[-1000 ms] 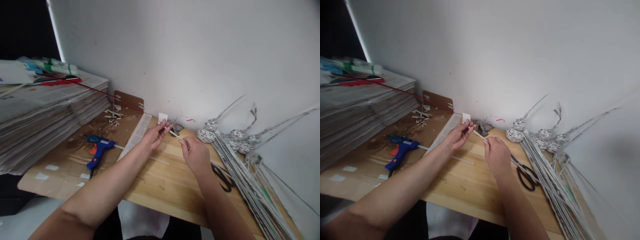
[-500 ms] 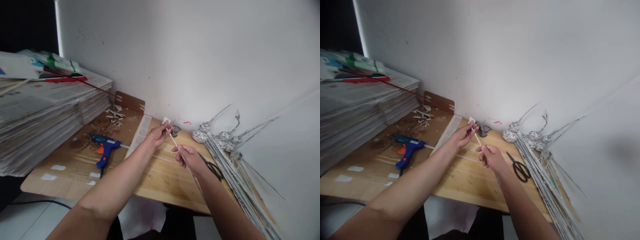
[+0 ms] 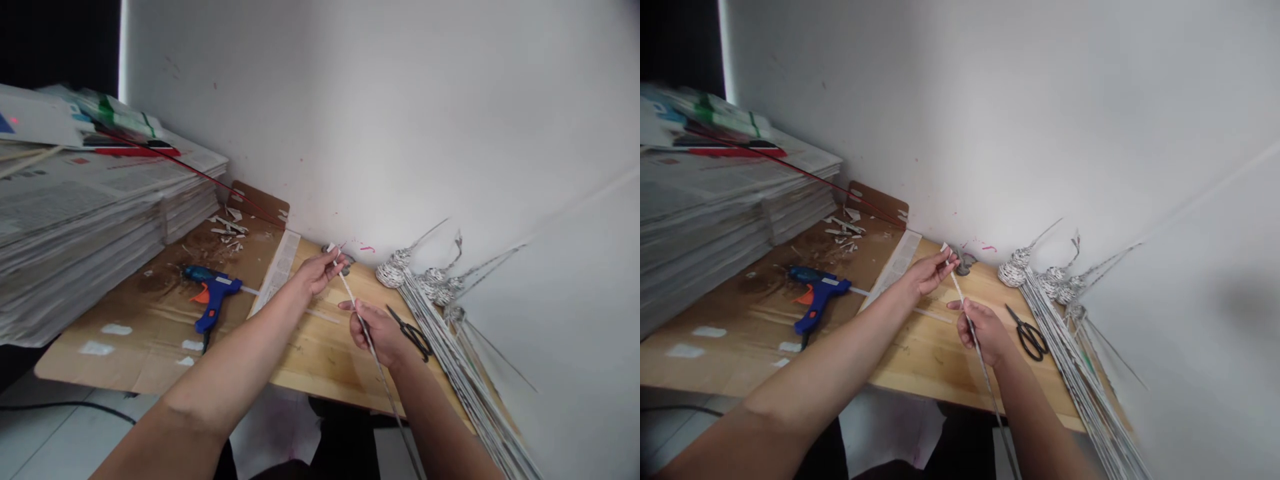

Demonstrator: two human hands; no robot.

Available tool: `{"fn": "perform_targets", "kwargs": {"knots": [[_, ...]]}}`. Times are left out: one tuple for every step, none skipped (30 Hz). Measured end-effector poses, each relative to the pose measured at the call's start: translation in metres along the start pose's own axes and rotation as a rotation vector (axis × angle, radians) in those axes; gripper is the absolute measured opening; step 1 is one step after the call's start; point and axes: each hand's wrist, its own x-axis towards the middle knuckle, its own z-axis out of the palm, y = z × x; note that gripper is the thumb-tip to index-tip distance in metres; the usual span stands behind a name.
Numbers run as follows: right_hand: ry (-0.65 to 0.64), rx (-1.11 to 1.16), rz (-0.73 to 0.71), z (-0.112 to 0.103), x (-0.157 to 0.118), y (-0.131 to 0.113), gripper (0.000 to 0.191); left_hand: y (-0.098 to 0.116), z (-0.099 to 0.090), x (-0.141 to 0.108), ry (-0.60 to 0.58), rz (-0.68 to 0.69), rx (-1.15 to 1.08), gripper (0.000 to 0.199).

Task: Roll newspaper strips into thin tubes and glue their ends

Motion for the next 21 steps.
{"fn": "perform_targets", "kwargs": {"knots": [[0.047, -0.096, -0.045, -0.001, -0.001, 0.002, 0.044, 0.000, 0.000, 0.000, 0.000, 0.003, 0.004, 0.012], [0.121, -0.219, -0.112, -0.001, -0.002, 0.004, 0.041, -0.001, 0.000, 0.001, 0.000, 0.007, 0.007, 0.012], [0.213, -0.342, -0.190, -0.002, -0.003, 0.006, 0.037, -0.002, 0.000, 0.001, -0.001, 0.008, 0.012, 0.012], [0.288, -0.432, -0.254, -0.002, -0.005, 0.009, 0.034, -0.002, 0.000, 0.001, -0.003, 0.007, 0.017, 0.011], [0.321, -0.468, -0.276, -0.002, -0.006, 0.011, 0.034, -0.002, -0.001, 0.001, -0.007, 0.002, 0.022, 0.011], [0.300, -0.436, -0.249, -0.002, -0.007, 0.013, 0.036, -0.003, -0.001, 0.001, -0.012, -0.005, 0.027, 0.011], [0.228, -0.347, -0.180, -0.002, -0.009, 0.016, 0.039, -0.003, -0.001, 0.001, -0.017, -0.013, 0.032, 0.011], [0.127, -0.227, -0.095, -0.002, -0.010, 0.017, 0.043, -0.003, -0.001, 0.001, -0.021, -0.020, 0.036, 0.012], [0.026, -0.107, -0.015, -0.002, -0.011, 0.018, 0.047, -0.003, -0.001, 0.001, -0.024, -0.025, 0.038, 0.012], [-0.042, -0.016, 0.036, -0.001, -0.012, 0.019, 0.049, -0.002, -0.001, 0.000, -0.025, -0.028, 0.038, 0.013], [-0.057, 0.026, 0.052, -0.001, -0.012, 0.020, 0.049, -0.002, -0.001, 0.000, -0.024, -0.030, 0.038, 0.014], [-0.024, 0.013, 0.032, -0.002, -0.013, 0.021, 0.048, -0.002, -0.001, 0.000, -0.021, -0.031, 0.038, 0.015], [0.040, -0.042, -0.013, -0.002, -0.014, 0.022, 0.045, -0.001, -0.001, 0.000, -0.017, -0.034, 0.040, 0.016], [0.116, -0.114, -0.070, -0.002, -0.014, 0.023, 0.041, -0.001, -0.001, 0.000, -0.013, -0.038, 0.042, 0.016], [0.180, -0.174, -0.118, -0.002, -0.015, 0.024, 0.038, -0.001, -0.001, 0.000, -0.010, -0.042, 0.045, 0.016], [0.208, -0.198, -0.136, -0.002, -0.016, 0.025, 0.036, -0.001, -0.001, 0.000, -0.008, -0.047, 0.048, 0.017], [0.190, -0.170, -0.118, -0.002, -0.016, 0.026, 0.036, -0.001, -0.001, 0.000, -0.007, -0.052, 0.051, 0.017], [0.137, -0.098, -0.073, -0.002, -0.017, 0.026, 0.037, -0.001, -0.001, 0.000, -0.008, -0.055, 0.054, 0.017], [0.070, -0.004, -0.014, -0.002, -0.017, 0.027, 0.038, -0.001, -0.002, 0.000, -0.009, -0.056, 0.055, 0.017], [0.009, 0.082, 0.037, -0.002, -0.018, 0.027, 0.039, -0.002, -0.002, 0.000, -0.011, -0.055, 0.056, 0.017], [-0.025, 0.131, 0.065, -0.002, -0.018, 0.028, 0.040, -0.002, -0.002, 0.000, -0.013, -0.055, 0.057, 0.018]]}}
